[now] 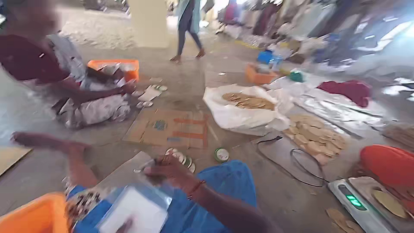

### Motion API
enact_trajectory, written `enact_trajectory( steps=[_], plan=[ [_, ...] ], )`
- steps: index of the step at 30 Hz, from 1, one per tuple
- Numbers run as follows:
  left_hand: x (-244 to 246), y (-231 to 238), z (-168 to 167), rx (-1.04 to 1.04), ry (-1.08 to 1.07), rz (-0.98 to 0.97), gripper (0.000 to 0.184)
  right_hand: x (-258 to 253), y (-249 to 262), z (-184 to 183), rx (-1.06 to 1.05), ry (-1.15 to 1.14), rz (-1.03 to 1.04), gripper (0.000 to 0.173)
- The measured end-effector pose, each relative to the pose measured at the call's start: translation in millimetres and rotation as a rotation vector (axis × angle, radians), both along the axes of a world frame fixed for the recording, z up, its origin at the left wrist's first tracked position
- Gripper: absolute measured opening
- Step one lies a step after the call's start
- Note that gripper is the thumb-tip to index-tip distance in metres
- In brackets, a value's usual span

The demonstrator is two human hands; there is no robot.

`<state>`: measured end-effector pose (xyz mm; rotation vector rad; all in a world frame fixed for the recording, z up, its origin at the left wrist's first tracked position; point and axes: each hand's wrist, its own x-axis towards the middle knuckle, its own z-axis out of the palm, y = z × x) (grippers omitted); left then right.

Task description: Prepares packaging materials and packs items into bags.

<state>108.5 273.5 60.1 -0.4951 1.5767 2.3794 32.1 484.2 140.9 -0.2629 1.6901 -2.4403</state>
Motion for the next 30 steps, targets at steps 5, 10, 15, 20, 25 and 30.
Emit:
enact_trajectory(
  steps=[5,10,15,20,25,30],
  plan=[
    [1.9,-8.1,-23.4,0.249,-0.089,0.101,0.032,20.2,-36.2,-54.3,0.496,-0.057,0.096,0.019],
    [-8.5,-7.2,-31.2,0.404,-0.018,0.129,0.069,20.9,-43.0,-90.1,0.677,-0.091,0.034,0.018],
    [-1.5,0.5,-27.9,0.201,-0.107,0.113,0.02,28.0,-49.1,-95.3,0.912,0.143,-0.152,0.043],
    [2.4,17.3,-34.7,0.096,-0.114,0.108,0.018,46.1,-65.9,-109.3,0.854,-0.038,-0.053,0.071],
    [-20.3,-9.6,-38.6,-0.028,-0.084,0.18,0.022,-1.5,-4.9,-134.0,0.98,-0.126,-0.081,0.061],
    [-30.5,-65.2,-34.1,-0.121,-0.075,0.022,0.027,-115.6,92.9,-183.6,1.424,0.088,0.022,0.049]
  ],
)
